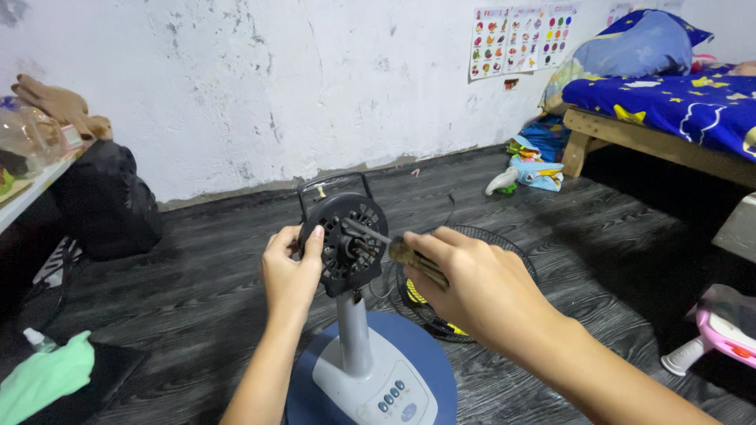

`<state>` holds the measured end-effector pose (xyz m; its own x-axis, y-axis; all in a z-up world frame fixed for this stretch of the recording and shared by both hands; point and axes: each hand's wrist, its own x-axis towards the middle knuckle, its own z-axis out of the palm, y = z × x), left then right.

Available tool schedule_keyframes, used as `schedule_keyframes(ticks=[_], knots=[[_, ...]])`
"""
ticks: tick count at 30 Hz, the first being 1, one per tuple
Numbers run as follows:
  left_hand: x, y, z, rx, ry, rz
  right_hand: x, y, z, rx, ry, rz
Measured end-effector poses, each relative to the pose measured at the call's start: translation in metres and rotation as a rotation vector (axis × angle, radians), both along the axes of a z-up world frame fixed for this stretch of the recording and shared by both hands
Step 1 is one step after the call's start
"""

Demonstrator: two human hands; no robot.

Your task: The person uses a screwdriver to loosen and remove screws from the back housing of a standing fan. They repeatedly adjust the screwdriver and fan housing to access different screws, eventually removing the back cover to expose the internal motor components.

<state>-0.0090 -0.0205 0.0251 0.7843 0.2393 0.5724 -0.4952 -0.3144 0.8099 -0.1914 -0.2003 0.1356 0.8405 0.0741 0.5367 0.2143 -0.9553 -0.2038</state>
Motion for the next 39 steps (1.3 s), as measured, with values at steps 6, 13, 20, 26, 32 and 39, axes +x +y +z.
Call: schedule_keyframes(ticks=[6, 13, 20, 26, 32, 39], knots=[[0.0, 0.009, 0.002, -0.06, 0.034, -0.159, 0.002, 0.007, 0.002, -0.102, 0.023, -0.038], [-0.003, 0.008, 0.004, -0.041, 0.053, -0.167, 0.0, 0.009, 0.0, -0.125, -0.019, 0.007], [-0.006, 0.009, 0.002, 0.024, 0.007, -0.175, 0.005, 0.002, -0.002, -0.112, 0.003, -0.026], [0.012, 0.03, -0.026, -0.094, -0.031, -0.269, 0.007, -0.037, -0.008, 0.062, -0.023, 0.197], [0.045, 0.096, -0.127, -0.104, 0.125, -0.436, -0.003, -0.083, -0.021, 0.063, 0.585, -0.194], [0.015, 0.178, -0.336, 0.736, 0.452, -0.39, -0.002, -0.042, -0.096, -0.139, 0.698, 0.085]])
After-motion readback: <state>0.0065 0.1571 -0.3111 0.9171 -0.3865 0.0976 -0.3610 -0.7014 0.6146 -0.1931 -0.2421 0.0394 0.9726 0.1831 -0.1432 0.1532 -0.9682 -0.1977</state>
